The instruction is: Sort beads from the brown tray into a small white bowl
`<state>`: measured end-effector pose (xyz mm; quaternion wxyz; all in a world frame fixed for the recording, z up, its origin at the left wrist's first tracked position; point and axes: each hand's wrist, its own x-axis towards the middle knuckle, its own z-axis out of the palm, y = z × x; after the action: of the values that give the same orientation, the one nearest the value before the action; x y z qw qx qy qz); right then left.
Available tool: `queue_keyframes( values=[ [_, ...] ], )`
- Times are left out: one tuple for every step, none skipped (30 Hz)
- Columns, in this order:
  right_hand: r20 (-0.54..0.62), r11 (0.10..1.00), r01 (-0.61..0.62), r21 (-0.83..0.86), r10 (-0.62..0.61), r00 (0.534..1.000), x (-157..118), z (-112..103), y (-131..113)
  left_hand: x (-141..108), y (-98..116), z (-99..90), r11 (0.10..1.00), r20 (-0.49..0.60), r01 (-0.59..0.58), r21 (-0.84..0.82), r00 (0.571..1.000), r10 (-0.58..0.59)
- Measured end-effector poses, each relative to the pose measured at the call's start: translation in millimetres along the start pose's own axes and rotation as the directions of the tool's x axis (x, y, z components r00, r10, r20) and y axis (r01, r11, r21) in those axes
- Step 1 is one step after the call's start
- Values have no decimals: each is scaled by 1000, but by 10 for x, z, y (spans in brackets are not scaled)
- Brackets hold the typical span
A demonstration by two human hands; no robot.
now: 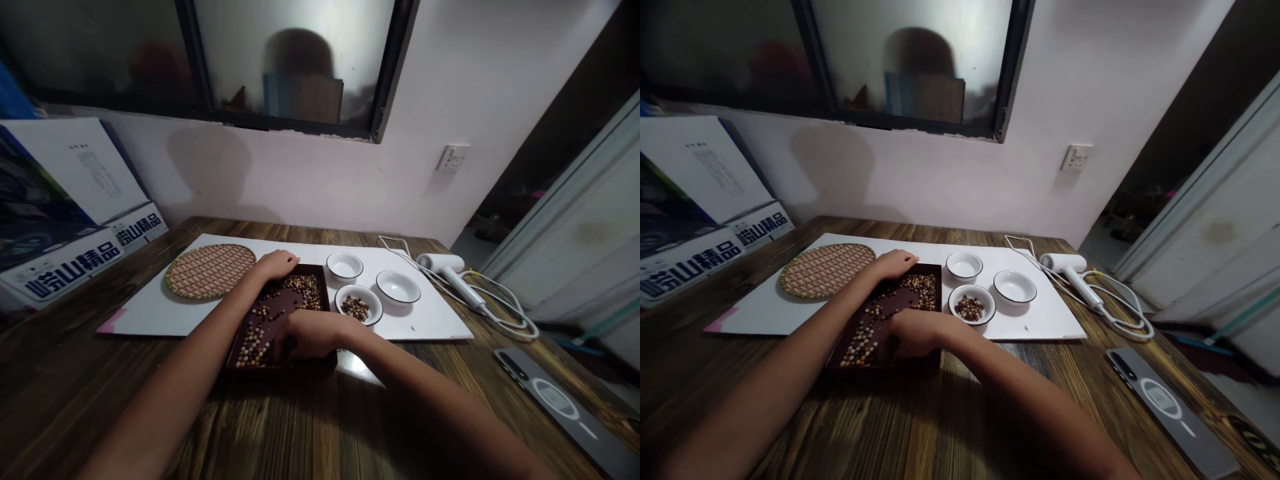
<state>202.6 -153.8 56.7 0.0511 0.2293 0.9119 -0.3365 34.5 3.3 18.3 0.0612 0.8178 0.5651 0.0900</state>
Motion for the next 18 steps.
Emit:
queue_keyframes(
  values=[
    [-27,1000,-2,-5,1,1000,1,-3,-9,-2,1,-1,1000,-1,4,0,1000,-4],
    [-59,1000,-6,-20,5,998,-3,-16,-14,-5,3,-2,1000,0,8,0,1000,-8],
    [-97,999,-22,-41,18,995,-17,-42,-13,-9,6,-4,1000,1,11,0,1000,-11],
    [-136,997,-45,-56,37,990,-47,-83,-5,-12,9,-7,1000,2,13,-1,1000,-13],
    [-170,995,-72,-66,60,984,-94,-140,11,-15,12,-9,1000,2,15,-2,1000,-15],
    [-198,992,-102,-72,86,976,-159,-210,37,-17,15,-11,1000,2,15,-5,1000,-15],
    [-225,988,-137,-69,119,967,-240,-290,73,-18,17,-11,1000,1,13,-7,1000,-13],
    [-242,983,-166,-77,143,960,-333,-372,118,-16,17,-9,1000,0,10,-10,1000,-10],
    [-272,976,-201,-80,173,947,-430,-453,172,-13,15,-6,1000,-1,6,-12,1000,-6],
    [-301,963,-259,-78,225,927,-525,-523,230,-7,12,0,1000,-2,1,-13,1000,-1],
    [-324,941,-328,-81,286,902,-610,-580,289,0,6,7,1000,-3,-5,-13,1000,5],
    [-327,914,-396,-88,349,878,-680,-619,341,8,-1,14,1000,-4,-9,-11,1000,9],
    [-325,879,-465,-102,413,851,-730,-638,382,17,-9,21,1000,-2,-9,-10,1000,9],
    [-324,845,-522,-116,465,824,-758,-640,406,25,-17,27,1000,0,-8,-10,1000,8],
    [-327,820,-559,-125,497,803,-763,-627,409,32,-23,31,1000,2,-4,-13,1000,4],
    [-340,813,-567,-131,500,797,-748,-601,390,37,-28,32,1000,5,3,-20,1000,-3],
    [-359,820,-555,-142,480,801,-716,-567,348,39,-29,32,1000,8,9,-27,1000,-9],
    [-372,841,-516,-159,433,821,-669,-527,285,39,-27,29,999,10,14,-34,1000,-14]
  ],
)
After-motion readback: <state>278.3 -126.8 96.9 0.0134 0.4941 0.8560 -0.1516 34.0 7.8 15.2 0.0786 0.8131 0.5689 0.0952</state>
